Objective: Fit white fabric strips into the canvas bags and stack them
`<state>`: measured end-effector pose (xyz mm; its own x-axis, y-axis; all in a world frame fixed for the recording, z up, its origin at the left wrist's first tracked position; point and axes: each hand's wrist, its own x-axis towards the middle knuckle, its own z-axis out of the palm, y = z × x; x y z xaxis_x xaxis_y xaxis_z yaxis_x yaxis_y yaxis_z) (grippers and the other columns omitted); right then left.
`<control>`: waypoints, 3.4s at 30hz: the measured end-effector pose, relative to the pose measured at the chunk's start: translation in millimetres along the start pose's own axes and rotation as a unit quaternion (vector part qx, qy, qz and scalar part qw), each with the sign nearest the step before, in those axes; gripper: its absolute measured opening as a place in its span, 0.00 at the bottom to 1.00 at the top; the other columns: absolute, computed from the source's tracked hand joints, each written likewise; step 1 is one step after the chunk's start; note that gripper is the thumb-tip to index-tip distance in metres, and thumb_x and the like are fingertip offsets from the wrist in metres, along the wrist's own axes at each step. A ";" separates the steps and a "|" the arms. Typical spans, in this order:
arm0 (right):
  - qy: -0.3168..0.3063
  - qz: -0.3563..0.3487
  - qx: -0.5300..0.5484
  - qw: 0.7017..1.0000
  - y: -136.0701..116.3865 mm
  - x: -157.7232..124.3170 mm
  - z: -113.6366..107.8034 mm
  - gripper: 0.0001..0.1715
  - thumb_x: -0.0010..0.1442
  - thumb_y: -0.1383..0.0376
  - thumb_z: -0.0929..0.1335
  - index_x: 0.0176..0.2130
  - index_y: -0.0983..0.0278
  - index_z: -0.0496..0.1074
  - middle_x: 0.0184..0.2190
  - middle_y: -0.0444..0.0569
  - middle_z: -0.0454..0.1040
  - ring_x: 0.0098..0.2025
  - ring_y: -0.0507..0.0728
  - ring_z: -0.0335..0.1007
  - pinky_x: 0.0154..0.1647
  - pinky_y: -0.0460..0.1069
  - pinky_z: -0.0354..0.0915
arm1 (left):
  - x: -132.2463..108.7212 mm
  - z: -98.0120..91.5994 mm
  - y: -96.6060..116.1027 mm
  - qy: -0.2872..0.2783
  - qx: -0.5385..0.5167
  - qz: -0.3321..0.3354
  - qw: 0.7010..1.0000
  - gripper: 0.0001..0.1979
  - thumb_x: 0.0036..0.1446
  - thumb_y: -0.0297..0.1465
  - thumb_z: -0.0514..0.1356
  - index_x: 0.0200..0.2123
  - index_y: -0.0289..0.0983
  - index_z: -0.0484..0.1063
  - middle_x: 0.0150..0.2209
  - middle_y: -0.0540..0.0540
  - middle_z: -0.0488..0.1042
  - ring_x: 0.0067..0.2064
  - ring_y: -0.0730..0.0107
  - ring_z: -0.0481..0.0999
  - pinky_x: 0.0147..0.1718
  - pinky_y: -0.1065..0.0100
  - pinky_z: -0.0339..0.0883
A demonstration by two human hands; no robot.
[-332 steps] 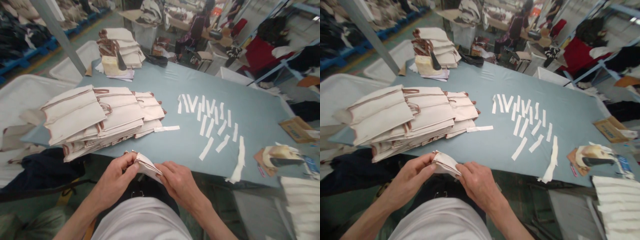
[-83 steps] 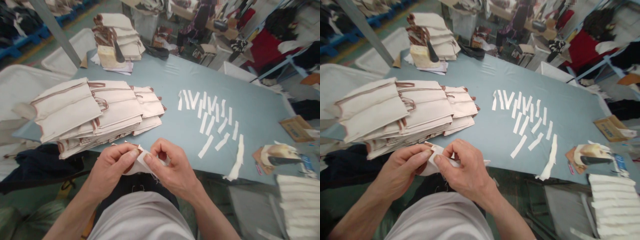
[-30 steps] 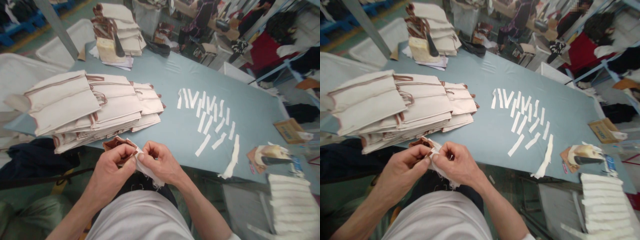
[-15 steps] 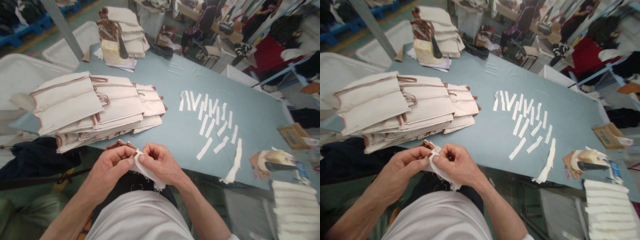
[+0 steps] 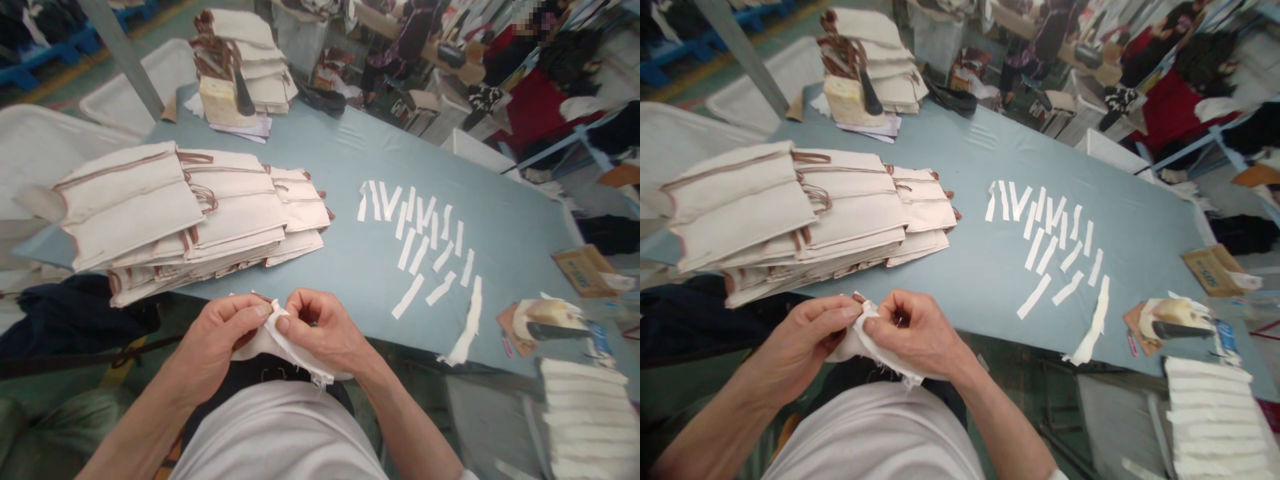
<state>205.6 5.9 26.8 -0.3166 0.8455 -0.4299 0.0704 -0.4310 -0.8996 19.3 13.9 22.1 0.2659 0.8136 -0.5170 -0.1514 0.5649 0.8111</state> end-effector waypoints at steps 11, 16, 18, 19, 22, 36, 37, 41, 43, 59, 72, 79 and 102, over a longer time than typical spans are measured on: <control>-0.043 0.057 0.037 0.997 -3.2 1.3 -4.6 0.30 0.50 0.46 0.80 0.29 0.61 0.65 0.22 0.35 0.61 0.25 0.47 0.51 0.24 0.44 0.50 | 1.2 -2.8 -4.5 0.000 0.039 -0.004 0.999 0.18 0.45 0.43 0.72 0.19 0.35 0.77 0.21 0.51 0.65 0.25 0.74 0.58 0.23 0.72 0.52; -0.050 0.071 0.044 0.995 -6.6 1.5 -4.9 0.35 0.47 0.41 0.81 0.27 0.61 0.65 0.21 0.35 0.60 0.24 0.47 0.50 0.23 0.44 0.47 | -1.3 -10.1 -8.1 -0.049 0.047 0.033 0.997 0.19 0.56 0.46 0.72 0.24 0.36 0.80 0.24 0.51 0.67 0.27 0.73 0.60 0.26 0.73 0.57; -0.049 0.070 0.045 0.995 -5.8 1.9 -5.5 0.35 0.47 0.41 0.82 0.28 0.61 0.65 0.21 0.35 0.60 0.24 0.47 0.50 0.23 0.44 0.47 | -2.1 -12.4 -8.3 -0.068 0.050 0.050 0.995 0.20 0.60 0.47 0.70 0.26 0.37 0.82 0.26 0.50 0.70 0.29 0.72 0.63 0.29 0.73 0.61; -0.049 0.068 0.046 0.995 -5.1 2.1 -5.8 0.35 0.47 0.41 0.82 0.28 0.61 0.65 0.21 0.36 0.60 0.24 0.47 0.50 0.23 0.44 0.47 | -2.3 -13.5 -8.4 -0.075 0.052 0.056 0.994 0.19 0.60 0.46 0.70 0.28 0.37 0.83 0.28 0.49 0.73 0.31 0.71 0.66 0.31 0.73 0.63; -0.050 0.060 0.050 0.996 -2.3 2.9 -6.6 0.35 0.47 0.41 0.82 0.28 0.61 0.65 0.22 0.36 0.62 0.25 0.47 0.51 0.23 0.44 0.48 | -2.5 -16.8 -10.3 -0.079 0.050 0.057 0.994 0.16 0.59 0.45 0.72 0.31 0.38 0.87 0.34 0.45 0.82 0.37 0.66 0.75 0.38 0.72 0.69; 0.013 -0.036 -0.073 0.997 4.6 0.3 -7.4 0.21 0.60 0.51 0.75 0.29 0.61 0.67 0.24 0.39 0.67 0.27 0.50 0.58 0.28 0.45 0.55 | -1.9 -16.7 -13.0 -0.054 0.088 0.074 0.992 0.16 0.61 0.44 0.71 0.32 0.38 0.87 0.36 0.44 0.83 0.37 0.64 0.75 0.38 0.70 0.71; 0.021 -0.041 -0.095 0.994 2.7 -1.3 -7.8 0.19 0.61 0.53 0.74 0.29 0.61 0.67 0.24 0.39 0.67 0.27 0.50 0.58 0.29 0.46 0.55 | -1.6 -15.4 -12.6 -0.045 0.092 0.075 0.992 0.16 0.60 0.44 0.71 0.31 0.37 0.86 0.34 0.44 0.82 0.36 0.65 0.74 0.35 0.70 0.70; 0.080 -0.093 -0.208 0.970 -9.0 -10.4 -6.3 0.16 0.63 0.57 0.71 0.28 0.60 0.67 0.25 0.40 0.68 0.28 0.51 0.59 0.31 0.47 0.56 | -1.0 -9.7 -11.4 0.004 0.124 0.079 0.989 0.16 0.56 0.44 0.71 0.30 0.37 0.87 0.32 0.44 0.81 0.33 0.66 0.69 0.28 0.71 0.63; 0.098 -0.128 -0.249 0.955 -14.4 -15.1 -3.5 0.15 0.64 0.58 0.71 0.28 0.60 0.67 0.26 0.40 0.70 0.28 0.51 0.60 0.34 0.48 0.56 | -1.7 -7.6 -10.7 0.021 0.140 0.086 0.986 0.15 0.56 0.44 0.71 0.31 0.38 0.87 0.31 0.46 0.79 0.31 0.66 0.68 0.26 0.72 0.60; 0.078 0.000 -0.267 0.960 -17.9 -19.3 0.6 0.19 0.66 0.53 0.73 0.29 0.61 0.73 0.24 0.40 0.68 0.28 0.51 0.59 0.31 0.48 0.50 | -5.4 -10.2 -16.0 0.032 0.154 0.079 0.984 0.16 0.57 0.45 0.70 0.29 0.37 0.84 0.28 0.48 0.76 0.29 0.68 0.67 0.26 0.71 0.61; 0.027 -0.007 -0.161 0.987 1.4 -11.8 -0.7 0.18 0.63 0.50 0.71 0.32 0.61 0.71 0.24 0.39 0.66 0.27 0.50 0.58 0.26 0.45 0.53 | -7.8 1.3 -12.9 0.043 0.060 0.038 0.997 0.18 0.47 0.45 0.73 0.23 0.35 0.79 0.19 0.54 0.63 0.23 0.77 0.52 0.21 0.72 0.46; 0.005 0.008 -0.135 0.991 5.6 -6.5 -4.7 0.18 0.62 0.51 0.71 0.31 0.61 0.68 0.24 0.37 0.63 0.26 0.49 0.55 0.24 0.45 0.52 | -7.1 -5.4 -21.0 0.051 0.108 0.040 0.992 0.17 0.51 0.45 0.72 0.27 0.35 0.81 0.24 0.50 0.73 0.27 0.71 0.64 0.25 0.72 0.58; 0.081 -0.040 -0.246 0.965 -7.7 -11.6 6.1 0.18 0.64 0.53 0.71 0.29 0.60 0.67 0.21 0.37 0.63 0.26 0.50 0.57 0.30 0.48 0.51 | -20.9 3.9 -12.2 0.108 0.281 0.198 0.933 0.16 0.63 0.42 0.61 0.31 0.38 0.81 0.32 0.46 0.83 0.34 0.60 0.79 0.35 0.68 0.71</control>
<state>202.9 -2.6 39.2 -0.1895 0.9255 -0.3280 0.5043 -0.1949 -0.8412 19.4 -10.5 24.1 0.0877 0.9863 -0.1398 0.3423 0.1020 0.9340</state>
